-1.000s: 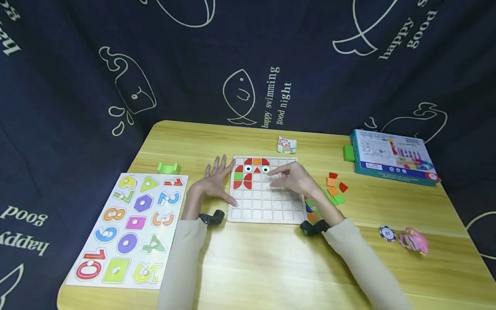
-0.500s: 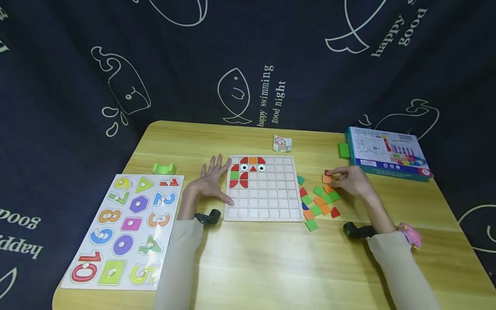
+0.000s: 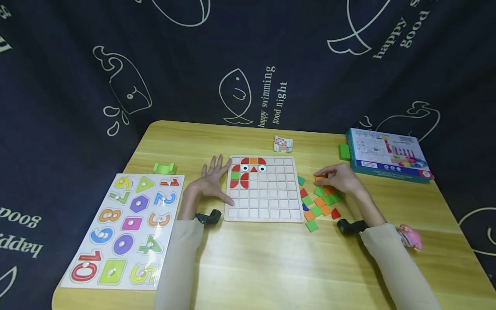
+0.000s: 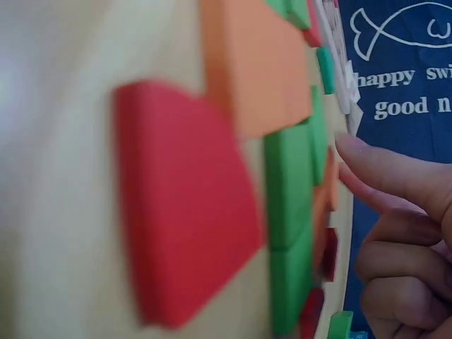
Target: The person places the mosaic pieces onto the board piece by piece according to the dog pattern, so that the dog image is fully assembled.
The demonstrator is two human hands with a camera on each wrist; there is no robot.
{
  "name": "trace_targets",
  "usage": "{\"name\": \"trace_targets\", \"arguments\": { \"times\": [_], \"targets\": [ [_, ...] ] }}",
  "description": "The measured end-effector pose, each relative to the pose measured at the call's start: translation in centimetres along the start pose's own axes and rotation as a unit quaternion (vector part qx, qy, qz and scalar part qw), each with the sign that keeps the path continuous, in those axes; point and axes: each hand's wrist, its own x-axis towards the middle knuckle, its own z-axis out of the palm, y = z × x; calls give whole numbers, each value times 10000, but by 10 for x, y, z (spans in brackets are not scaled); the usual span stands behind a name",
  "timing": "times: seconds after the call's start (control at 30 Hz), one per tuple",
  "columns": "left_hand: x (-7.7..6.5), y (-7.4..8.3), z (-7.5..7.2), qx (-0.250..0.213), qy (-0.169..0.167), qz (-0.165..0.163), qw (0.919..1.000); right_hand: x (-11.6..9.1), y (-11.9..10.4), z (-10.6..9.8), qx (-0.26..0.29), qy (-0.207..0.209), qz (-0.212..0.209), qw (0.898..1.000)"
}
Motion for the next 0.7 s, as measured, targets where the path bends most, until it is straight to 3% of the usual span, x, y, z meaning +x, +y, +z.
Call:
{"name": "trace_targets", "arguments": {
  "times": [0.27,0.57,0.7],
  "targets": [
    [2,2,0,-2,-17,-27,10000,-2,6,-2,252,14,361,9990],
    [1,0,-1,-2,-18,-36,10000,0,-2,2,-227,6,-47,9997],
    [0,0,-1,-10,-37,-44,10000,-1,-16,7,26,-143,-174,9997]
  ]
}}
